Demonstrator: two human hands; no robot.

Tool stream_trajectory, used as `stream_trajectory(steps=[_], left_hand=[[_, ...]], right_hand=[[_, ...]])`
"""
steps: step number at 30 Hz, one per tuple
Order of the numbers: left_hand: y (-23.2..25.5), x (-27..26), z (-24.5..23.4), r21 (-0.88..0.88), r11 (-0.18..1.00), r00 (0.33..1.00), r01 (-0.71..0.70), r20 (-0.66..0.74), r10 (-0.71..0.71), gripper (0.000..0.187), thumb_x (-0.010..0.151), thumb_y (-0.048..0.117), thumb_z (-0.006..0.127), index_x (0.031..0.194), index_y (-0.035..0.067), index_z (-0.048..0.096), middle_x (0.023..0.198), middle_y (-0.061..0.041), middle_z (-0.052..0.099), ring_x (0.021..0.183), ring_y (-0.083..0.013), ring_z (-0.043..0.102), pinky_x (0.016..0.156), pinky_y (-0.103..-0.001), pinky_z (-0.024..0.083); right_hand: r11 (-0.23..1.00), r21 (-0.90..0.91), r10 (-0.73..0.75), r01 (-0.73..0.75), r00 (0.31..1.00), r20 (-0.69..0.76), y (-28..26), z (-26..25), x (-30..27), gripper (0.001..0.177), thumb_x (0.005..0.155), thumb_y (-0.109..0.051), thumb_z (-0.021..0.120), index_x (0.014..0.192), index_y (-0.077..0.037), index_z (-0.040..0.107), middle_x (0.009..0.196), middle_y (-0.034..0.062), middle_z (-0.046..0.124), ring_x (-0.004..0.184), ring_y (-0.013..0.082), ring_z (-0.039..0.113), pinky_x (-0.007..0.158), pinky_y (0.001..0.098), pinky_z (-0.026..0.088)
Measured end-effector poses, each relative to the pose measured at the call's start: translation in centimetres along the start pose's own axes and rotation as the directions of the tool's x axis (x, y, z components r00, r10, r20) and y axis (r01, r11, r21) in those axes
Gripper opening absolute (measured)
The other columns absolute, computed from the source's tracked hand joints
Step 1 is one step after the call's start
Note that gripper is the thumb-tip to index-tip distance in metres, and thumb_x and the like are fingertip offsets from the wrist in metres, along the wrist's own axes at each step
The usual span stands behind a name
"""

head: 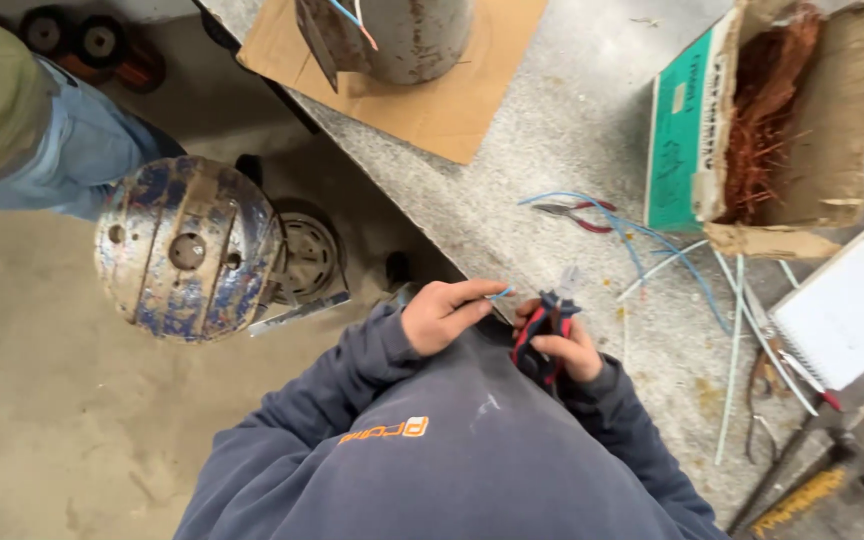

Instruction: The person strips the insulation from blue and copper wires using a wire stripper. They then twist the exposed ends of the wires together by hand and connect them to a copper coil assembly resting on a cardboard box.

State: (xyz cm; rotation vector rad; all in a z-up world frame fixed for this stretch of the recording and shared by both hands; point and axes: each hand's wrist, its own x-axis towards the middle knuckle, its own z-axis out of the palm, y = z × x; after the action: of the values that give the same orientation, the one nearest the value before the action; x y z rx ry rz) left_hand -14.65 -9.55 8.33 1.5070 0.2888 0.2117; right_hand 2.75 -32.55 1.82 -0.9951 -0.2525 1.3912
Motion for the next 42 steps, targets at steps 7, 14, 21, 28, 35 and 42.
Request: stream_trajectory(steps=[7,14,21,28,35,42], left_hand=[[1.6,1.2,1.0,0.234,0.971,0.992,0.038,0.105,-0.064,0.024,0.101,0.022,0.063,0.121,0.012,0.073,0.094,-0.015,0.075,0.087,-0.0284,0.075,0.076,-0.034,0.057],[0.5,3.6,1.0,0.331,0.939,0.938,-0.093,0.346,-0.029,0.020,0.100,0.029,0.061,0.111,0.016,0.072,0.086,-0.012,0.072,0.080,-0.0335,0.071,0.067,-0.039,0.054],[-0.9,5.8,0.6,0.043,0.997,0.873,-0.071,0.487,0.041,0.023,0.103,0.029,0.058,0.108,0.010,0.070,0.089,-0.010,0.075,0.082,-0.0266,0.075,0.073,-0.036,0.057],[1.1,7.0,1.1,0.126,0.992,0.918,0.005,0.393,-0.054,0.026,0.103,0.029,0.057,0.107,0.009,0.074,0.076,-0.008,0.070,0.069,-0.0196,0.070,0.066,-0.033,0.056],[0.4,6.2,-0.6,0.014,0.999,0.969,0.033,0.244,-0.035,0.017,0.102,0.019,0.063,0.104,0.005,0.071,0.082,-0.005,0.074,0.074,-0.0091,0.068,0.069,-0.027,0.055],[4.6,6.0,-1.5,-0.008,0.996,0.972,0.086,0.220,-0.082,0.019,0.109,0.017,0.059,0.114,0.003,0.072,0.082,-0.007,0.069,0.071,-0.0092,0.059,0.068,-0.026,0.050]], right_hand=[[0.949,-0.293,-0.142,0.113,0.987,-0.080,-0.7,1.6,-0.1,0.029,0.089,-0.008,0.071,0.116,0.000,0.062,0.111,0.0083,0.069,0.101,0.0189,0.066,0.091,0.0346,0.052],[0.741,-0.647,-0.379,0.179,0.907,-0.184,-4.1,7.0,-1.0,0.018,0.092,-0.011,0.074,0.106,-0.001,0.069,0.103,0.0102,0.071,0.093,0.0179,0.068,0.084,0.0327,0.054],[0.371,-0.865,-0.686,0.337,0.728,-0.010,-5.1,8.8,-0.4,0.020,0.087,-0.004,0.077,0.105,-0.003,0.069,0.111,0.0133,0.069,0.104,0.0251,0.070,0.092,0.0351,0.056],[0.307,-0.917,-0.822,0.256,0.557,-0.120,-5.5,9.3,1.1,0.021,0.085,0.001,0.079,0.103,-0.003,0.069,0.109,0.0140,0.069,0.102,0.0238,0.070,0.090,0.0342,0.055],[0.724,-0.677,-0.578,0.134,0.654,-0.489,-4.8,6.7,0.2,0.014,0.102,-0.012,0.068,0.112,-0.002,0.065,0.102,0.0092,0.069,0.085,0.0158,0.057,0.077,0.0323,0.048],[0.913,-0.336,-0.341,0.231,0.884,-0.319,-3.0,4.7,-1.7,0.026,0.097,-0.007,0.066,0.120,-0.004,0.054,0.114,0.0097,0.062,0.107,0.0195,0.061,0.098,0.0361,0.051]])
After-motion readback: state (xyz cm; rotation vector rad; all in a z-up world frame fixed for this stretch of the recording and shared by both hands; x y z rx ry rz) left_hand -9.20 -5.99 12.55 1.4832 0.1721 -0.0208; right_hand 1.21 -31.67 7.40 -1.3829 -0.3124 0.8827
